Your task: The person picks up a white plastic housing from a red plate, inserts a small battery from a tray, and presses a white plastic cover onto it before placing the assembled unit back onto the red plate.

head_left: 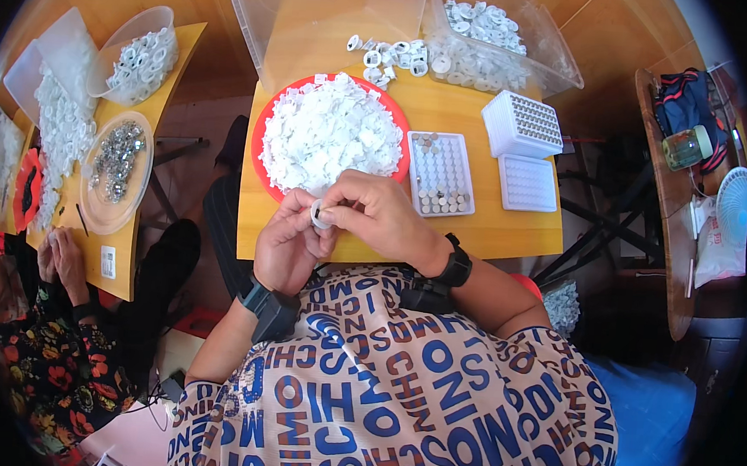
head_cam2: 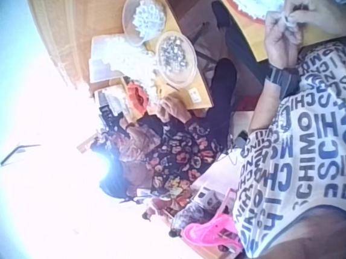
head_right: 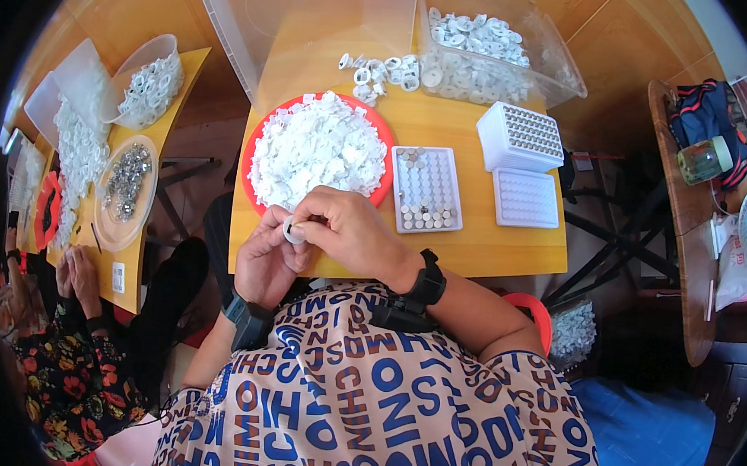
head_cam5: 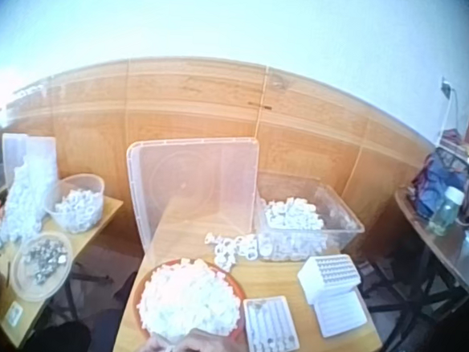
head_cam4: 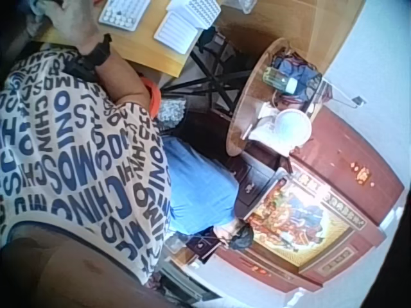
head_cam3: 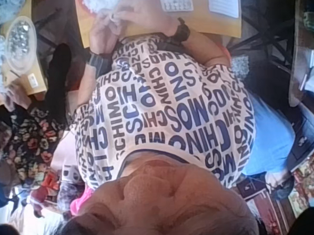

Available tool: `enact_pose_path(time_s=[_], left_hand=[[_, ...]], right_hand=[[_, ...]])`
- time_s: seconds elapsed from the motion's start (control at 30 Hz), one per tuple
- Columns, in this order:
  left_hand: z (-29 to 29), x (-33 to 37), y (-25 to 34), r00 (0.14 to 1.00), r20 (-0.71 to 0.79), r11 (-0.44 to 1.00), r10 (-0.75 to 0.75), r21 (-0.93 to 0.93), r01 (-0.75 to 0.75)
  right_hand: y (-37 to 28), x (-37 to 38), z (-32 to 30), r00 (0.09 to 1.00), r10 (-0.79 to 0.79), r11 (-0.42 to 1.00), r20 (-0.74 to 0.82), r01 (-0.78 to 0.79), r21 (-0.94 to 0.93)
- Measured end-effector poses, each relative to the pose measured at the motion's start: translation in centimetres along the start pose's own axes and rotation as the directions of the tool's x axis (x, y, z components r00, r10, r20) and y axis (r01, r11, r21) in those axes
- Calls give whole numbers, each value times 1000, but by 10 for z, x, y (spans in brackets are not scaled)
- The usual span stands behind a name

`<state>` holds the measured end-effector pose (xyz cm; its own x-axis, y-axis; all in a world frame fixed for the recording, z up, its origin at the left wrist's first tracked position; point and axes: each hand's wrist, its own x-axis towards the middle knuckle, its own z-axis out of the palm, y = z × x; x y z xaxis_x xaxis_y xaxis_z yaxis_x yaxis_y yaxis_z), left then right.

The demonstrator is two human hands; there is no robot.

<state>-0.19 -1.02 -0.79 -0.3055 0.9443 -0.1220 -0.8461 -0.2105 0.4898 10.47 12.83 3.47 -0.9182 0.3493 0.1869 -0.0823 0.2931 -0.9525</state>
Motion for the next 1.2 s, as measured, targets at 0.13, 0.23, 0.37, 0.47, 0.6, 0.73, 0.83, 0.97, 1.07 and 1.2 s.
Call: enact_pose_path(time_s=[0.13,0.23,0.37,0.47,0.6,0.73,0.83,0.97,1.07,1.2], left_hand=[[0,0,0,1000,0,1000,12,6,-12],[3,0,0,1000,-16,1000,15,10,-14],[-3,1,0,998,53,999,24,39,-26],[-3,1,-1,998,53,999,20,30,-22],[2,0,-1,1000,14,1000,11,11,-11],[-2,1,-3,1000,15,999,13,32,-13],[-1,2,-2,1000,7,999,3,42,-4],[-1,2,-1,1000,-13,999,-10,44,10],[-1,3,-2,1000,-1,1000,-9,27,9],[1,3,-1,1000,-12,999,-19,47,20]], right_hand=[[7,-2,5,995,99,964,-8,-94,250],[8,-2,4,981,189,901,52,-194,388],[11,-2,1,956,268,855,116,-292,429],[16,-2,1,943,299,818,143,-331,471],[16,0,2,957,263,818,126,-290,496],[24,0,2,936,306,751,175,-350,561],[26,-1,2,932,321,740,170,-359,568],[27,-3,0,928,334,735,163,-365,571],[24,-3,-2,927,334,738,172,-370,564],[21,-3,-3,928,331,757,172,-370,538]])
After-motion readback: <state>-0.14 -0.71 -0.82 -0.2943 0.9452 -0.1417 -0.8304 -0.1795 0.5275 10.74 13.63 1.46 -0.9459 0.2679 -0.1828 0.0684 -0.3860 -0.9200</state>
